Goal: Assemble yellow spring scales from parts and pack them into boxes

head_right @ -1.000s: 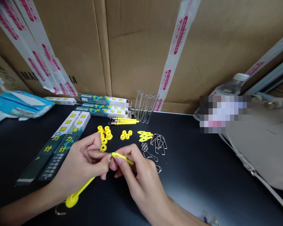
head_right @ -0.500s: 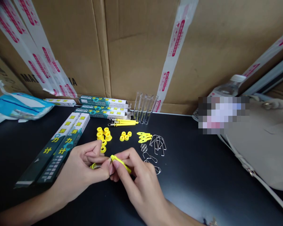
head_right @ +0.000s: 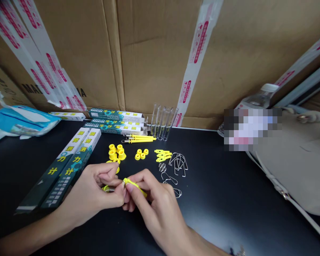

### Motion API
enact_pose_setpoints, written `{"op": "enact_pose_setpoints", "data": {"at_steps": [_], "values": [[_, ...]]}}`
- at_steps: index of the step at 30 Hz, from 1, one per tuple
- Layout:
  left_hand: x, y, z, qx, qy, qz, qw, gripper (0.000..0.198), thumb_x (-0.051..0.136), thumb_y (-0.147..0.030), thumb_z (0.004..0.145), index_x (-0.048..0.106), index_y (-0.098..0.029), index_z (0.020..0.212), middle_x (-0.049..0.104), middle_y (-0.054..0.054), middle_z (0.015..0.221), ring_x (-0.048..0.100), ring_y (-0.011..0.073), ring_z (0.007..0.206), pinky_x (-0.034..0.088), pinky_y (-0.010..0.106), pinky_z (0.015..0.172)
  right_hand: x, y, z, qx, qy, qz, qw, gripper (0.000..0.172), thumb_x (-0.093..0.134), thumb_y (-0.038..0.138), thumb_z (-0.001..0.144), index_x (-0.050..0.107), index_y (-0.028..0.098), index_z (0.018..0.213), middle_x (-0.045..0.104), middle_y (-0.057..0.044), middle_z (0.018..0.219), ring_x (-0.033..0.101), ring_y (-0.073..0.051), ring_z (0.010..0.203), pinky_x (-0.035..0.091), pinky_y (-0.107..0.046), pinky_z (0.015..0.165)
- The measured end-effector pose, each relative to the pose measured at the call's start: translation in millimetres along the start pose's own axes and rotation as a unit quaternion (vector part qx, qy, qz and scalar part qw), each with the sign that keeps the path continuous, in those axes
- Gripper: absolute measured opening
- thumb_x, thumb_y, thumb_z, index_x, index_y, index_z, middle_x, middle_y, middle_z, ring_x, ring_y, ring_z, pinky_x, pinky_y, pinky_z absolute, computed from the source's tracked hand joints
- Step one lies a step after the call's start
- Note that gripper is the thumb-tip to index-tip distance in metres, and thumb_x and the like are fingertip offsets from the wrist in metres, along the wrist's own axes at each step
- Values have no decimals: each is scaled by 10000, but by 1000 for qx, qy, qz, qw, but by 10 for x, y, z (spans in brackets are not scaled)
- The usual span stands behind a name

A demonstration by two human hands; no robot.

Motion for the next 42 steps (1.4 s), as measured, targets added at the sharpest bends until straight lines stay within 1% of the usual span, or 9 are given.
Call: {"op": "enact_pose_setpoints", "data": {"at_steps": [3, 8, 13, 18, 26, 31, 36, 42], "values": [[-1, 6, -2, 3, 12, 4, 1000, 434, 615, -117, 645, 203, -234, 574, 242, -121, 507, 296, 42, 448, 282, 148, 424, -7, -8, 6, 0, 9, 9, 1000, 187, 532, 312, 1013, 632, 179, 928, 674, 1, 714, 651, -113, 613, 531, -200, 595], [-7, 29, 4, 1, 30, -7, 1000, 446, 623, -98, 635, 203, -232, 573, 239, -127, 491, 278, 41, 443, 253, 151, 430, -23, -33, 3, 1, 24, 3, 1000, 185, 520, 314, 1023, 628, 185, 945, 671, 4, 731, 651, -110, 625, 524, -202, 611], [-8, 36, 14, -24, 48, -31, 998, 467, 636, -67, 597, 199, -229, 578, 242, -133, 484, 230, 44, 463, 222, 151, 432, -37, -39, -3, 9, 31, -11, 999, 191, 516, 310, 1026, 639, 180, 961, 668, 4, 724, 648, -108, 628, 500, -199, 604], [-10, 32, 12, -19, 48, -10, 999, 456, 634, -71, 605, 207, -228, 574, 223, -130, 492, 173, 54, 490, 173, 166, 432, -59, -27, -9, -1, 40, -30, 999, 177, 513, 295, 1027, 641, 180, 981, 674, 6, 720, 658, -106, 631, 494, -191, 604], [5, 36, 29, -35, 64, -47, 996, 484, 651, -58, 591, 198, -228, 576, 203, -132, 501, 139, 61, 508, 160, 172, 435, -75, -11, -16, -9, 53, -41, 998, 159, 505, 275, 1028, 625, 182, 980, 674, 9, 709, 653, -104, 621, 497, -183, 594], [12, 38, 19, -46, 64, -40, 996, 484, 650, -73, 598, 193, -232, 578, 208, -129, 507, 135, 69, 529, 139, 183, 438, -84, 21, -2, -30, 53, -57, 997, 147, 502, 242, 1026, 626, 179, 979, 655, 22, 695, 645, -92, 611, 497, -166, 591], [19, 30, 29, -43, 61, -41, 996, 484, 643, -77, 605, 185, -234, 583, 201, -125, 526, 134, 67, 532, 111, 203, 450, -87, 44, 15, -47, 57, -76, 994, 135, 507, 199, 1020, 632, 179, 971, 637, 30, 695, 636, -84, 612, 497, -152, 598], [34, -22, 28, -54, 58, -80, 994, 465, 613, -53, 575, 183, -230, 566, 190, -126, 535, 126, 54, 516, 99, 204, 450, -101, 66, 5, -81, 52, -101, 990, 138, 507, 163, 1012, 644, 173, 995, 668, 8, 752, 652, -89, 649, 501, -153, 614]]}}
Point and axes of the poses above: each hand's wrist, its own z-axis towards the middle knuckle, its own x-axis out of the palm, y = z × x, the point moved 2 cm from there along z, towards the middle knuckle
